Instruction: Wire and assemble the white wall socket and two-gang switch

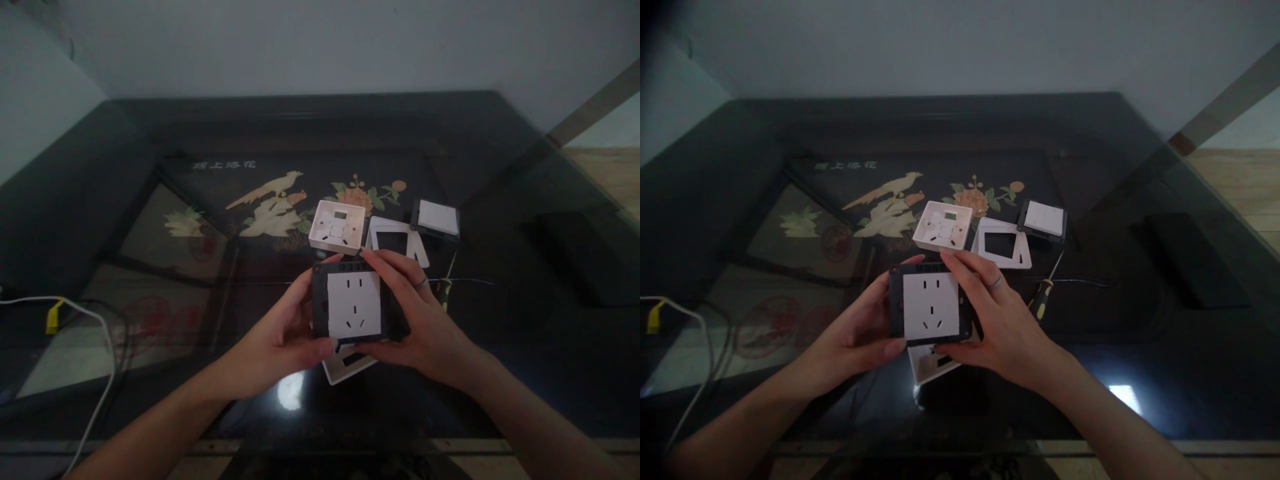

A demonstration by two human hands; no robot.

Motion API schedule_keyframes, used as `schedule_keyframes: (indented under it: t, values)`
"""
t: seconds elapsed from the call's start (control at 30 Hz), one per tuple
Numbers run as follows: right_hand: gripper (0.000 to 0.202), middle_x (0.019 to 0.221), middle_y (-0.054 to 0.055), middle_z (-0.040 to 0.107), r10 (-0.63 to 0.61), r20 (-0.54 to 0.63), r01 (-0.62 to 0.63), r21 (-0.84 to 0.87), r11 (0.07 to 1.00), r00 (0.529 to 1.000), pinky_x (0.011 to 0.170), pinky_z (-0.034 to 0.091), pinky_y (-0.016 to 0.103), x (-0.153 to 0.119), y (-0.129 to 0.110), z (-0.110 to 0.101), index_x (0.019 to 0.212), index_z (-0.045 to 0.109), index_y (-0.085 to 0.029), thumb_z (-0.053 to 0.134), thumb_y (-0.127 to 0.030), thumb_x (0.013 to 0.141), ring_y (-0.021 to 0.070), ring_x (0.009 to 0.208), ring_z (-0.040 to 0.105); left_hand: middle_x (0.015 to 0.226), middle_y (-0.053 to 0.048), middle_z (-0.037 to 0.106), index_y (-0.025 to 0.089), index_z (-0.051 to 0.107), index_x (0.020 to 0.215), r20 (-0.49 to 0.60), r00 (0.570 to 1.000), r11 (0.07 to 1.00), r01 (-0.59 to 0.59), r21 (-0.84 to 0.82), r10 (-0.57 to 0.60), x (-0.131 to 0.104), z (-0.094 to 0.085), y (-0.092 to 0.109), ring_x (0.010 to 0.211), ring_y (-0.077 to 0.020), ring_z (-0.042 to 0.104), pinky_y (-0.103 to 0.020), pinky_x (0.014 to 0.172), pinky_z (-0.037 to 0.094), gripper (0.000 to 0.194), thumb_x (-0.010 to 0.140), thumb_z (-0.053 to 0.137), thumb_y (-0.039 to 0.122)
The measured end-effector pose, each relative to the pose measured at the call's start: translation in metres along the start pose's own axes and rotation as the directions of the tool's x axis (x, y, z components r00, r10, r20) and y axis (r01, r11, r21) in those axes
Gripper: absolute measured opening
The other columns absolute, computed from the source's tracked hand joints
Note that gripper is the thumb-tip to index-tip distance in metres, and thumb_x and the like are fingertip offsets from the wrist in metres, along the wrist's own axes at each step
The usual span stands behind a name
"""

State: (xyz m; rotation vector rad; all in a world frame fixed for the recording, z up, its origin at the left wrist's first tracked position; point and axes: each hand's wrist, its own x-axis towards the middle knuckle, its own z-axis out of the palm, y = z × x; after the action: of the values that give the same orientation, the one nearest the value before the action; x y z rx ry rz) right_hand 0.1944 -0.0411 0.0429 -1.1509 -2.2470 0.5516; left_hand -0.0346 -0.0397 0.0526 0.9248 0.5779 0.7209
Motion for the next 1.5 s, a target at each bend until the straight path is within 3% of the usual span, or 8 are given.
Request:
schedule_keyframes:
  t: [0.1,0.2,0.33,0.43,0.67,0.87,1.17,1.5]
  values:
    - [0.102,0.143,0.012,0.042,-0.012,-0.016,0.012,-0.003,1.0,1.0,0.106,0.049,0.051,0.001,-0.001,-0.002,0.153,0.019,-0.031,0.081,-0.034,0.071,0.0342,0.133,0.045,0.156,-0.004,0.043,0.041,0.031,0.152,0.122,0.992,1.0,0.013,0.022,-0.015,-0.005,0.0,0.002,0.14,-0.0294,0.046,-0.042,0.11,0.047,0.074,0.09,0.07,0.028]
    - [0.094,0.136,0.011,0.046,0.022,-0.078,-0.021,0.008,1.0,0.997,0.104,0.05,0.051,0.002,0.001,-0.01,0.147,0.032,-0.03,0.083,-0.037,0.068,0.0342,0.127,0.048,0.16,-0.003,0.033,0.043,0.029,0.152,0.094,0.993,0.946,-0.102,0.306,0.077,-0.005,-0.006,0.001,0.14,-0.0308,0.042,-0.043,0.108,0.048,0.068,0.093,0.064,0.036]
    - [0.087,0.136,0.009,0.042,0.164,-0.243,-0.144,0.098,0.985,0.956,0.105,0.047,0.056,0.0,0.01,-0.026,0.142,0.04,-0.034,0.083,-0.04,0.067,0.0361,0.129,0.044,0.147,-0.007,0.043,0.032,0.044,0.146,-0.092,0.922,0.451,-0.096,0.887,0.377,0.002,-0.016,0.001,0.121,-0.0243,0.054,-0.038,0.102,0.049,0.056,0.093,0.06,0.022]
    - [0.084,0.137,0.008,0.038,0.261,-0.27,-0.214,0.192,0.958,0.927,0.099,0.052,0.054,-0.001,0.018,-0.034,0.141,0.041,-0.039,0.082,-0.038,0.069,0.037,0.133,0.039,0.124,-0.009,0.057,0.02,0.061,0.127,-0.162,0.945,0.292,0.076,0.953,0.284,0.007,-0.021,0.006,0.085,-0.0172,0.06,-0.034,0.08,0.054,0.037,0.091,0.06,0.024]
    - [0.083,0.142,0.009,0.037,0.295,-0.192,-0.242,0.257,0.935,0.936,0.097,0.054,0.05,-0.002,0.026,-0.032,0.143,0.039,-0.036,0.081,-0.034,0.071,0.0368,0.134,0.041,0.11,-0.006,0.065,0.02,0.066,0.112,-0.165,0.981,0.465,0.193,0.864,-0.1,0.008,-0.022,0.011,0.069,-0.0122,0.064,-0.023,0.059,0.052,0.026,0.087,0.058,0.022]
    - [0.085,0.14,0.007,0.041,0.319,-0.152,-0.281,0.228,0.932,0.936,0.091,0.056,0.05,-0.003,0.021,-0.031,0.142,0.04,-0.039,0.082,-0.039,0.069,0.0367,0.131,0.044,0.113,-0.007,0.068,0.019,0.068,0.114,-0.126,0.991,0.51,0.135,0.85,-0.052,0.014,-0.024,0.006,0.096,-0.0192,0.067,-0.028,0.076,0.055,0.03,0.089,0.051,0.015]
    - [0.084,0.139,0.01,0.046,0.23,0.033,-0.232,0.053,0.971,0.973,0.102,0.052,0.052,-0.007,0.003,-0.025,0.14,0.038,-0.03,0.08,-0.031,0.067,0.0358,0.13,0.049,0.103,-0.006,0.072,0.019,0.07,0.108,-0.166,0.986,0.534,0.145,0.833,-0.01,0.016,-0.023,0.006,0.085,-0.0183,0.068,-0.027,0.069,0.055,0.025,0.091,0.052,0.02]
    - [0.086,0.148,0.018,0.043,0.171,0.304,-0.172,-0.024,0.985,0.937,0.108,0.047,0.057,-0.014,-0.01,0.001,0.138,0.035,-0.02,0.08,-0.026,0.064,0.0344,0.137,0.044,0.101,-0.006,0.073,0.018,0.069,0.108,-0.226,0.974,0.586,0.186,0.789,-0.005,0.015,-0.024,0.004,0.082,-0.0171,0.068,-0.027,0.07,0.055,0.025,0.094,0.048,0.022]
